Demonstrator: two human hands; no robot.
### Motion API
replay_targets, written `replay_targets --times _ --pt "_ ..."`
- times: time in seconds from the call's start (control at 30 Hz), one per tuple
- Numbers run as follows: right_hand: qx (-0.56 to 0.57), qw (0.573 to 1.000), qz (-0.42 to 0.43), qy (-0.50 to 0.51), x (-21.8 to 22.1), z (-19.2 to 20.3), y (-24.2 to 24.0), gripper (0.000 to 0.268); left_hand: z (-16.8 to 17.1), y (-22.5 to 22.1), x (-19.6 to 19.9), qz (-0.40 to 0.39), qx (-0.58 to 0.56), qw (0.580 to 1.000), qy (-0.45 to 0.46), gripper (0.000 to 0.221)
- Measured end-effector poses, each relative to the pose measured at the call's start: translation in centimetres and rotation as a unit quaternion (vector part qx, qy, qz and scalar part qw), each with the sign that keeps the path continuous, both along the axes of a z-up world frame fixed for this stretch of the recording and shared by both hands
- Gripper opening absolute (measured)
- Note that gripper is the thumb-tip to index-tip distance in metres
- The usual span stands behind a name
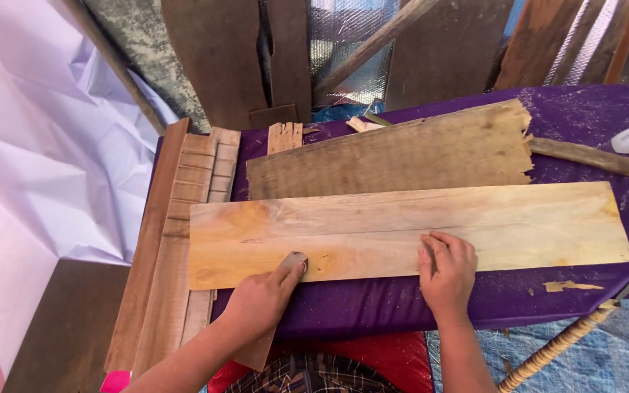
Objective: The person is sanding a wooden plank with sandpaper and then using a sickle to scrape the surface and edges.
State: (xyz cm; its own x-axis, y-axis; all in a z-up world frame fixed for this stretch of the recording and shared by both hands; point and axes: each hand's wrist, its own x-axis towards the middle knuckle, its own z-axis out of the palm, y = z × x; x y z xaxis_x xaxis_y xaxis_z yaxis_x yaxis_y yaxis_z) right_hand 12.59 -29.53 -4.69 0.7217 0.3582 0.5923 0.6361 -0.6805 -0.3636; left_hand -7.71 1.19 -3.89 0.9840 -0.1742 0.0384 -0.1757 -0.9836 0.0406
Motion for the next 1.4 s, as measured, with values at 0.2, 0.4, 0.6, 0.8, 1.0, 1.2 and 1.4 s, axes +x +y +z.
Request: replay_targets --times 0.2,0.4,0.6,0.8,1.0,1.2,1.4 --pt "0.003 1.000 -0.001 0.008 0.0 -0.2 -0.1 0.024 0.2 3.6 1.8 0.135 0.115 0.984 0.034 0.076" --pt "0.038 0.999 0.003 -0.013 0.6 -1.2 -0.2 0.018 3.8 -1.2 3.0 0.055 0.143 0.974 -0.165 0.060" --pt "0.006 0.999 0.020 -0.024 0.2 0.0 -0.3 0.020 1.7 -3.8 3.7 -0.089 0.006 0.995 -0.044 0.057" --pt "-0.005 0.999 0.025 -0.037 0.4 -1.2 -1.2 0.018 0.7 1.9 4.8 0.093 0.171 0.975 -0.110 0.060" --pt "-0.013 0.997 0.026 -0.066 0.5 -1.9 -1.2 0.014 1.9 -0.3 4.4 0.046 0.052 0.997 -0.037 0.058" --pt "-0.028 0.997 0.026 -0.073 0.5 -2.8 -1.9 0.014 5.5 0.9 4.4 0.076 -0.046 0.992 0.087 0.052" --pt "-0.035 0.994 0.028 -0.099 0.9 -3.9 -2.2 0.014 0.0 12.0 3.4 0.315 0.163 0.934 0.034 0.060"
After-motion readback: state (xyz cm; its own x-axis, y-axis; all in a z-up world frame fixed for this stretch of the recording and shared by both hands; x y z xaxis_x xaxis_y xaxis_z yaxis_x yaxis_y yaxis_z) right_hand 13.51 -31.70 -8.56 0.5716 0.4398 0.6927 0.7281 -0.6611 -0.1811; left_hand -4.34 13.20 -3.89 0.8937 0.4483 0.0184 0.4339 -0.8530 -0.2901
